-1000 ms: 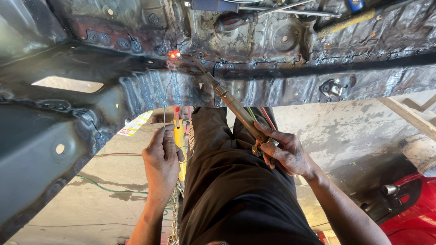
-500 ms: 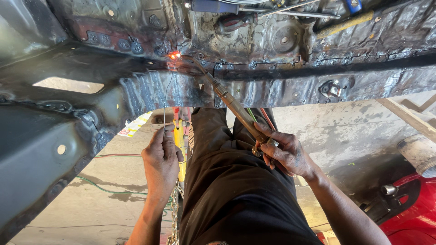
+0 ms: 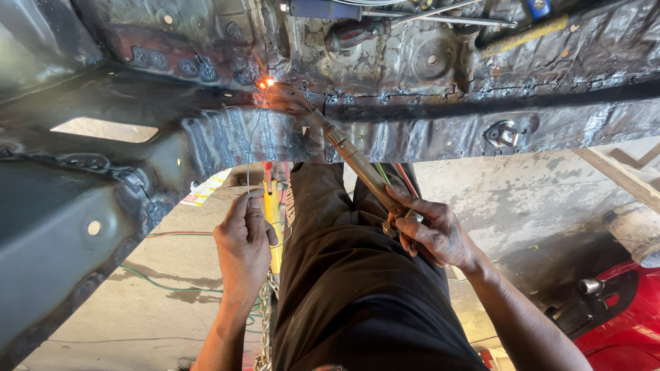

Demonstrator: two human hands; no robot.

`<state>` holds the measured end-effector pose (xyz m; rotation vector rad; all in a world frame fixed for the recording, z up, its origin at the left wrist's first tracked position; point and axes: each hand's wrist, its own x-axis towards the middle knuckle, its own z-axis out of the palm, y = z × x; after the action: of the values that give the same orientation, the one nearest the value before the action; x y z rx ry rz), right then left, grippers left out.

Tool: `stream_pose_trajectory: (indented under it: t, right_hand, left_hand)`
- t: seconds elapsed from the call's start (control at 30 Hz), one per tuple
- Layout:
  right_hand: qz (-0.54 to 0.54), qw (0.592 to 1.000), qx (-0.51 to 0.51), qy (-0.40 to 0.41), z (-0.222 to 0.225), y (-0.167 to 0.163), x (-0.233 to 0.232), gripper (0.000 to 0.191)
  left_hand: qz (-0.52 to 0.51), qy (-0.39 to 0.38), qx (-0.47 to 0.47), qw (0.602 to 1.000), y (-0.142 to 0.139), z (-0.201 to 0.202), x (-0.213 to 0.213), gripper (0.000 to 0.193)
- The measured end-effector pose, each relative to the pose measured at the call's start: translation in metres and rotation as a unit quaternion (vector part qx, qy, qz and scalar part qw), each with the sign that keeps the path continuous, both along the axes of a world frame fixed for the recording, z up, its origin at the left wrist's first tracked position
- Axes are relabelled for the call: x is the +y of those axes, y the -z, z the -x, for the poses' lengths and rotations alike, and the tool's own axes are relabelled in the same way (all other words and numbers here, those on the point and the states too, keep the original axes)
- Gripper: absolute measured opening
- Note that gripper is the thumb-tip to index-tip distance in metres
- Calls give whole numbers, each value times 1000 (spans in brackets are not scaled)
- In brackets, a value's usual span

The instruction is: The person uses a welding torch and filler wire to weld seams on the underside of a car frame. They feed the wire into the molten pool while moving the torch along the joint, creating a continuous weld bead.

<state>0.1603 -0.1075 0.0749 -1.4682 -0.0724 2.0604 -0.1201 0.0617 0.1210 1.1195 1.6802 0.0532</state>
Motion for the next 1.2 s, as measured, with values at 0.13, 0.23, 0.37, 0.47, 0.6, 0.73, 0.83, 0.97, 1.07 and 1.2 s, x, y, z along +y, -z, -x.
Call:
stream_pose_trajectory:
  t: [0.13, 0.23, 0.37, 0.47, 0.6, 0.73, 0.83, 0.97, 1.07, 1.2]
  right_hand:
    - [-1, 1000, 3, 2, 0, 1, 0, 60]
    - [-1, 1000, -2, -3, 0, 1, -1, 60]
    - [-5, 1000, -1, 1, 1, 1, -1, 60]
    - [-3, 1000, 2, 3, 1, 2, 0, 60]
    - [-4, 1000, 1, -1, 1, 1, 1, 60]
    - [0, 1000, 8, 4, 2, 0, 2, 60]
    - [4, 1000, 6, 3, 2, -1, 2, 60]
    - [1, 1000, 1, -1, 2, -1, 3, 60]
    - [-8, 1000, -2, -3, 2, 0, 3, 60]
    - [-6, 1000, 0, 3, 3, 0, 3, 59]
  left_hand:
    - [-5, 5, 0, 1000, 0, 0, 0, 24]
    - [3, 4, 2, 1000, 1, 1, 0, 24]
    - [-4, 6, 2, 1000, 2, 1, -1, 24]
    - [-9, -3, -20, 1000, 3, 2, -2, 24]
    - [-5, -7, -13, 1000, 3, 2, -3, 24]
    - [-4, -9, -13, 1000, 3, 3, -4, 24]
    - [-3, -9, -12, 1000, 4, 3, -4, 23]
    - [-10, -4, -12, 1000, 4, 4, -4, 24]
    - [-7, -13, -22, 1000, 4, 3, -3, 24]
    - [2, -7, -6, 1000, 2, 2, -1, 24]
